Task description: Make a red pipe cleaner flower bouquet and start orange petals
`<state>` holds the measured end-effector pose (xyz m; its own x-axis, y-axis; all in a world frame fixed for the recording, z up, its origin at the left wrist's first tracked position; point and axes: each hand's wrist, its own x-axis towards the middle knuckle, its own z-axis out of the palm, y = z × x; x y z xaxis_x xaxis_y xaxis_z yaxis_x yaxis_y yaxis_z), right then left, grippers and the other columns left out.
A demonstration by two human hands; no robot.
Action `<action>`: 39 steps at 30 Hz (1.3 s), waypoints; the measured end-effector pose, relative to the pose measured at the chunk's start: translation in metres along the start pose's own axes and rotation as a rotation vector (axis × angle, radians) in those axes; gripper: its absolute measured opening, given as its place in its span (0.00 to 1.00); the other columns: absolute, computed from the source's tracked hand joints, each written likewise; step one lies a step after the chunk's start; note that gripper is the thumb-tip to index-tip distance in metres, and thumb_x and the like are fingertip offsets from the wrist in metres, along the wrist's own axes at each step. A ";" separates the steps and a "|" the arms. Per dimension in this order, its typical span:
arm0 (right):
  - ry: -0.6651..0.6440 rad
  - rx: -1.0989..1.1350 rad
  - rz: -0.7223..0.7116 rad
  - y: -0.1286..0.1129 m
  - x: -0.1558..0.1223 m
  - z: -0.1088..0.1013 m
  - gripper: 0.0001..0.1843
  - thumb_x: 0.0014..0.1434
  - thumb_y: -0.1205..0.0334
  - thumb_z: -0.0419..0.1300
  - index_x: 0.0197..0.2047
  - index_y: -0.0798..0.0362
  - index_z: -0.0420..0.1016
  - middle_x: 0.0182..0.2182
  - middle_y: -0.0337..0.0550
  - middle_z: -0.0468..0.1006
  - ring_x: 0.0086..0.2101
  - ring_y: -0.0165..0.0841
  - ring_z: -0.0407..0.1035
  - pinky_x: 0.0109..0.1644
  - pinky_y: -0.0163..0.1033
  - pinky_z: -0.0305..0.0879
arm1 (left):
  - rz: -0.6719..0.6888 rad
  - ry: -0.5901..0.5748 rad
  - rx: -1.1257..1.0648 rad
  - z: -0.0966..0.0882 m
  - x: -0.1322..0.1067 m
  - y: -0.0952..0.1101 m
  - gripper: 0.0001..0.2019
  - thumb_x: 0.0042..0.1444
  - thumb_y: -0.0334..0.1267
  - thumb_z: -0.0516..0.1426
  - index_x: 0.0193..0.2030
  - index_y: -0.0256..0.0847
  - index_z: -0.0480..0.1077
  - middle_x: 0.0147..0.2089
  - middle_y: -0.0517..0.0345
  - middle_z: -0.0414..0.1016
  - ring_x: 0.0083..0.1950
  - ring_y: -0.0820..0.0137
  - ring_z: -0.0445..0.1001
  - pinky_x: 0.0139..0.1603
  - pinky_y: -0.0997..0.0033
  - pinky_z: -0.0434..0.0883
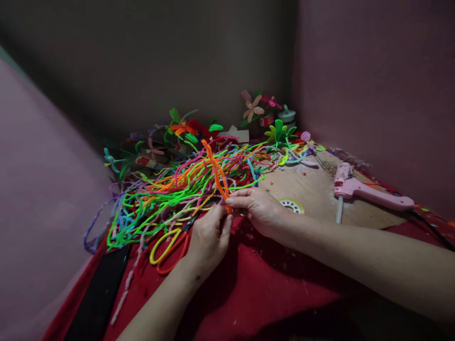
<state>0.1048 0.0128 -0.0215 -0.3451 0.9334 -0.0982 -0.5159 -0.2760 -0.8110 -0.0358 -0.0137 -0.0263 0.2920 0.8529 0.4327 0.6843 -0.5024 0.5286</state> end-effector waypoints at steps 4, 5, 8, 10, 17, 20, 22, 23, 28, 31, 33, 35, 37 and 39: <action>0.009 -0.065 -0.017 -0.003 0.000 0.000 0.11 0.35 0.62 0.69 0.19 0.57 0.72 0.16 0.34 0.69 0.20 0.23 0.59 0.27 0.33 0.51 | -0.208 -0.087 -0.282 -0.009 0.006 0.003 0.02 0.51 0.34 0.56 0.31 0.39 0.68 0.27 0.61 0.70 0.26 0.74 0.67 0.29 0.74 0.66; 0.009 -0.083 -0.012 -0.003 -0.001 0.000 0.11 0.35 0.62 0.69 0.19 0.57 0.71 0.15 0.34 0.68 0.19 0.23 0.58 0.27 0.33 0.51 | -0.276 -0.075 -0.366 -0.012 0.008 0.004 0.03 0.50 0.35 0.57 0.32 0.39 0.68 0.26 0.62 0.69 0.24 0.75 0.66 0.27 0.75 0.65; -0.006 -0.123 0.021 -0.004 -0.003 0.000 0.11 0.34 0.62 0.68 0.19 0.57 0.71 0.15 0.34 0.68 0.19 0.24 0.58 0.27 0.34 0.51 | -0.427 -0.013 -0.637 -0.019 0.010 0.005 0.08 0.50 0.38 0.59 0.36 0.39 0.69 0.25 0.65 0.67 0.20 0.78 0.62 0.21 0.77 0.63; -0.016 -0.134 0.040 -0.004 -0.004 0.000 0.11 0.34 0.62 0.68 0.19 0.57 0.71 0.15 0.34 0.68 0.19 0.24 0.58 0.28 0.34 0.52 | -0.446 0.009 -0.789 -0.021 0.011 0.004 0.09 0.50 0.38 0.61 0.37 0.38 0.70 0.26 0.64 0.68 0.22 0.78 0.63 0.22 0.78 0.63; -0.042 -0.214 0.075 -0.006 -0.007 0.002 0.06 0.39 0.67 0.64 0.17 0.58 0.71 0.14 0.34 0.66 0.18 0.23 0.56 0.25 0.33 0.50 | -0.334 0.057 -0.737 -0.018 0.008 -0.004 0.02 0.50 0.34 0.61 0.32 0.39 0.73 0.26 0.63 0.70 0.27 0.77 0.66 0.31 0.77 0.66; -0.043 -0.210 0.092 -0.007 -0.007 0.003 0.06 0.40 0.68 0.63 0.17 0.58 0.71 0.14 0.35 0.66 0.18 0.24 0.57 0.25 0.33 0.50 | -0.135 0.150 -0.524 -0.017 0.007 -0.010 0.01 0.51 0.33 0.61 0.32 0.41 0.75 0.31 0.61 0.72 0.33 0.74 0.69 0.36 0.74 0.68; -0.051 -0.210 0.096 -0.007 -0.006 0.003 0.05 0.39 0.69 0.62 0.16 0.58 0.70 0.13 0.35 0.66 0.18 0.24 0.57 0.24 0.33 0.50 | 0.072 0.216 -0.322 -0.018 0.006 -0.015 0.04 0.52 0.31 0.60 0.33 0.43 0.75 0.33 0.60 0.71 0.34 0.73 0.70 0.36 0.73 0.68; -0.059 -0.214 0.100 -0.007 -0.006 0.002 0.05 0.39 0.70 0.61 0.15 0.58 0.70 0.13 0.35 0.66 0.17 0.24 0.56 0.24 0.33 0.50 | 0.173 0.239 -0.226 -0.019 0.006 -0.017 0.06 0.53 0.30 0.59 0.35 0.44 0.75 0.34 0.60 0.70 0.34 0.73 0.69 0.35 0.73 0.68; -0.120 -0.312 0.122 -0.011 -0.002 0.000 0.04 0.37 0.72 0.61 0.15 0.58 0.70 0.12 0.34 0.64 0.17 0.24 0.55 0.24 0.33 0.50 | 0.530 0.223 0.281 -0.035 0.008 -0.016 0.08 0.52 0.27 0.60 0.33 0.46 0.74 0.33 0.59 0.69 0.36 0.71 0.64 0.34 0.71 0.64; -0.151 -0.405 0.132 -0.015 -0.002 -0.002 0.05 0.38 0.70 0.62 0.15 0.58 0.70 0.13 0.34 0.64 0.18 0.23 0.55 0.25 0.33 0.50 | 0.615 0.186 0.491 -0.045 0.008 -0.006 0.07 0.53 0.27 0.58 0.31 0.44 0.73 0.37 0.56 0.73 0.42 0.65 0.64 0.39 0.66 0.64; -0.183 -0.494 0.113 -0.017 -0.002 -0.003 0.06 0.40 0.70 0.62 0.16 0.58 0.69 0.14 0.33 0.64 0.18 0.23 0.54 0.25 0.33 0.48 | 0.645 0.134 0.586 -0.047 0.007 0.000 0.06 0.55 0.28 0.56 0.32 0.44 0.72 0.39 0.54 0.75 0.44 0.63 0.65 0.43 0.63 0.62; -0.210 -0.623 0.053 -0.018 -0.003 -0.003 0.08 0.43 0.70 0.61 0.17 0.57 0.68 0.14 0.32 0.62 0.19 0.23 0.52 0.25 0.34 0.46 | 0.648 0.060 0.640 -0.046 0.006 0.006 0.06 0.56 0.29 0.54 0.32 0.42 0.71 0.37 0.53 0.76 0.41 0.63 0.66 0.43 0.61 0.60; -0.212 -0.775 -0.030 -0.018 -0.005 -0.002 0.09 0.46 0.70 0.61 0.17 0.57 0.68 0.14 0.32 0.60 0.19 0.23 0.52 0.25 0.34 0.46 | 0.580 0.000 0.636 -0.043 0.004 0.011 0.07 0.55 0.30 0.53 0.28 0.41 0.68 0.29 0.54 0.73 0.34 0.64 0.65 0.40 0.61 0.59; -0.206 -0.930 -0.145 -0.018 -0.008 0.000 0.09 0.48 0.72 0.59 0.18 0.57 0.69 0.15 0.33 0.62 0.20 0.24 0.54 0.26 0.34 0.47 | 0.414 -0.025 0.529 -0.041 0.002 0.015 0.10 0.55 0.31 0.52 0.23 0.41 0.66 0.24 0.57 0.68 0.29 0.66 0.62 0.36 0.63 0.58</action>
<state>0.1166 0.0102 -0.0066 -0.5031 0.8613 0.0706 0.2325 0.2135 -0.9489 -0.0524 -0.0251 0.0119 0.6115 0.6111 0.5026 0.7461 -0.6568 -0.1092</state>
